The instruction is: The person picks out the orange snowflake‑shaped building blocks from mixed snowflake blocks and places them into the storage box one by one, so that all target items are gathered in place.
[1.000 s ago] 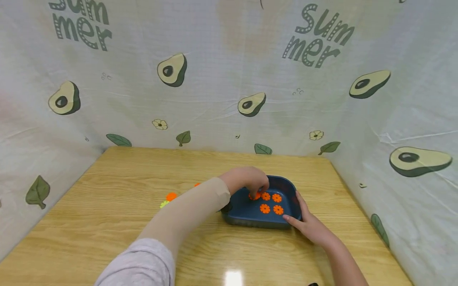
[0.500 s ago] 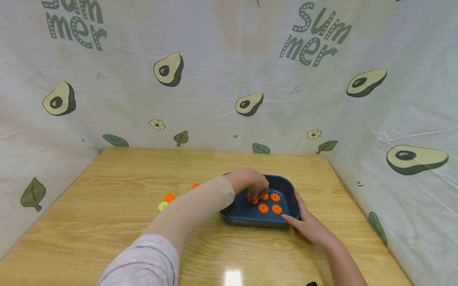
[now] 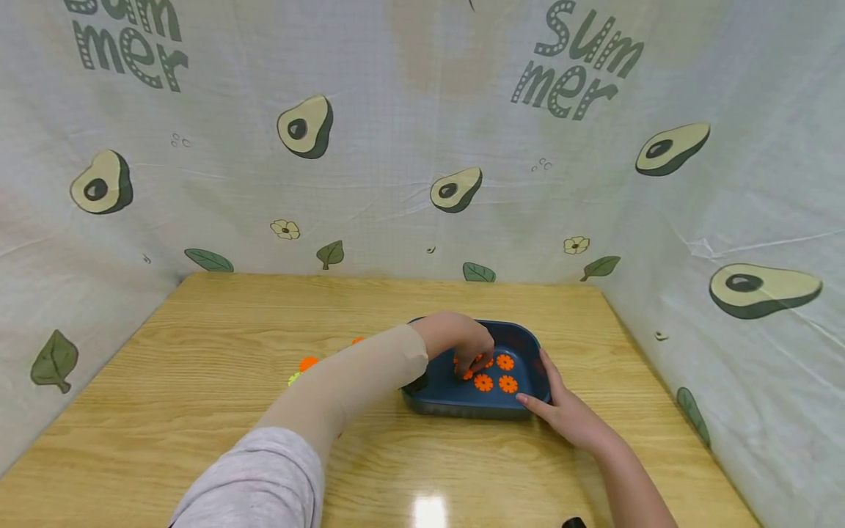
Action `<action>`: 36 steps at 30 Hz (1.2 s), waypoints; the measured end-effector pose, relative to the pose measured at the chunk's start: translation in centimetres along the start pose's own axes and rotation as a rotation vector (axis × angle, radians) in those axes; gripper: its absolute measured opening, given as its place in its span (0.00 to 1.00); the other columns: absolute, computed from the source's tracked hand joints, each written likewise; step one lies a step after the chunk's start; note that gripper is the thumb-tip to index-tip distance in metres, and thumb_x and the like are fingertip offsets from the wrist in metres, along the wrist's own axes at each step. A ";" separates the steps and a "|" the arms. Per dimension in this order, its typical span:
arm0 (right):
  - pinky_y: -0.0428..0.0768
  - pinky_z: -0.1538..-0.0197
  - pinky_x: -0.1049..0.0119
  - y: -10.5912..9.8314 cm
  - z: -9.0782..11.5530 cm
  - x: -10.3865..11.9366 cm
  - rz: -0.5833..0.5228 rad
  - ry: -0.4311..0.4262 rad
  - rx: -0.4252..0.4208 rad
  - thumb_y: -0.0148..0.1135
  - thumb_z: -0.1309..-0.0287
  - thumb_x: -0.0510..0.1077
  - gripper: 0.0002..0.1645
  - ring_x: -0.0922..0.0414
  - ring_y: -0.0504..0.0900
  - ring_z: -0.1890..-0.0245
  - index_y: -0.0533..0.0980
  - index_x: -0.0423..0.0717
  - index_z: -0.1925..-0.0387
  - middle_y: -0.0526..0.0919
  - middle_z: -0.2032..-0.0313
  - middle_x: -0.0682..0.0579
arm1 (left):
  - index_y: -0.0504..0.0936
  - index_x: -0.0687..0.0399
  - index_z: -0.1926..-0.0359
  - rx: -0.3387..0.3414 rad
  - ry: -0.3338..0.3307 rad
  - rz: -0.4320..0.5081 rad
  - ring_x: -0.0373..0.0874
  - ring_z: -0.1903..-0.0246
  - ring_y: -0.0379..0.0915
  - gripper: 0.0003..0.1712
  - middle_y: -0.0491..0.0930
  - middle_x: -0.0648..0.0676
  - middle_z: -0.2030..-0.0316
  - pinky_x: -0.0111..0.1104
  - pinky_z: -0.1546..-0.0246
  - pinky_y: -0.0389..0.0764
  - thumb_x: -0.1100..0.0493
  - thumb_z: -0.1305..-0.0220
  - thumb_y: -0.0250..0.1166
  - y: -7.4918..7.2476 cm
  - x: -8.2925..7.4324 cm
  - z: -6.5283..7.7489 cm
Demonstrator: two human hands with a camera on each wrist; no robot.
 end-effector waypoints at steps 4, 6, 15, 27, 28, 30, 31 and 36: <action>0.49 0.36 0.31 0.0 0.0 0.1 0.005 -0.012 0.002 0.55 0.32 0.59 0.58 0.27 0.44 0.31 0.26 0.49 0.24 0.34 0.27 0.31 | 0.82 0.45 0.66 0.006 0.029 0.002 0.41 0.67 0.69 0.09 0.77 0.45 0.64 0.32 0.64 0.73 0.61 0.45 0.74 0.1 -0.4 0.3; 0.49 0.36 0.31 -0.1 0.1 0.0 0.000 -0.013 0.001 0.56 0.32 0.58 0.58 0.27 0.43 0.31 0.26 0.49 0.24 0.34 0.27 0.31 | 0.82 0.46 0.66 0.009 0.034 0.007 0.41 0.67 0.69 0.09 0.77 0.46 0.65 0.32 0.65 0.73 0.61 0.45 0.74 0.2 -0.5 0.3; 0.49 0.36 0.31 0.0 0.1 0.0 0.003 -0.016 0.001 0.56 0.32 0.59 0.58 0.27 0.43 0.31 0.25 0.51 0.25 0.34 0.27 0.31 | 0.82 0.45 0.66 0.024 0.051 -0.013 0.41 0.66 0.69 0.11 0.77 0.45 0.64 0.32 0.63 0.74 0.62 0.46 0.75 0.3 -0.9 0.5; 0.47 0.35 0.32 0.1 0.1 0.0 -0.003 -0.010 -0.003 0.55 0.33 0.61 0.59 0.29 0.42 0.30 0.26 0.49 0.24 0.34 0.26 0.33 | 0.84 0.47 0.68 0.013 0.053 -0.058 0.41 0.67 0.69 0.06 0.78 0.45 0.65 0.32 0.63 0.74 0.60 0.44 0.74 0.4 -0.8 0.2; 0.47 0.35 0.32 0.2 0.1 0.0 0.000 -0.009 -0.002 0.56 0.33 0.61 0.59 0.29 0.42 0.30 0.26 0.49 0.24 0.34 0.26 0.33 | 0.84 0.47 0.68 0.006 0.045 -0.070 0.41 0.67 0.69 0.06 0.78 0.45 0.65 0.32 0.63 0.74 0.59 0.44 0.74 0.4 -0.7 0.2; 0.48 0.35 0.32 0.2 0.1 0.0 0.003 -0.010 -0.001 0.56 0.34 0.61 0.59 0.28 0.42 0.30 0.26 0.49 0.24 0.35 0.26 0.32 | 0.84 0.47 0.68 -0.009 0.020 -0.093 0.40 0.68 0.71 0.06 0.79 0.44 0.66 0.31 0.64 0.75 0.59 0.44 0.74 0.2 -0.5 0.2; 0.48 0.35 0.32 0.2 0.1 0.0 0.003 -0.009 -0.001 0.57 0.34 0.60 0.59 0.28 0.42 0.30 0.26 0.49 0.24 0.35 0.26 0.32 | 0.84 0.46 0.68 -0.011 0.003 -0.096 0.40 0.67 0.73 0.06 0.80 0.44 0.67 0.31 0.64 0.76 0.59 0.44 0.74 0.1 -0.3 0.2; 0.49 0.36 0.31 0.1 0.1 0.1 0.003 -0.004 -0.001 0.57 0.33 0.59 0.59 0.28 0.43 0.31 0.26 0.50 0.24 0.35 0.26 0.32 | 0.85 0.47 0.68 0.030 -0.090 -0.137 0.42 0.68 0.78 0.05 0.82 0.46 0.71 0.32 0.64 0.78 0.55 0.43 0.74 0.4 0.6 0.3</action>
Point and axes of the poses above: each hand's wrist, its own z-axis away from the middle knuckle, its own y-axis out of the palm, x = y × z, the point moved 10 cm from there along -z, towards the middle knuckle
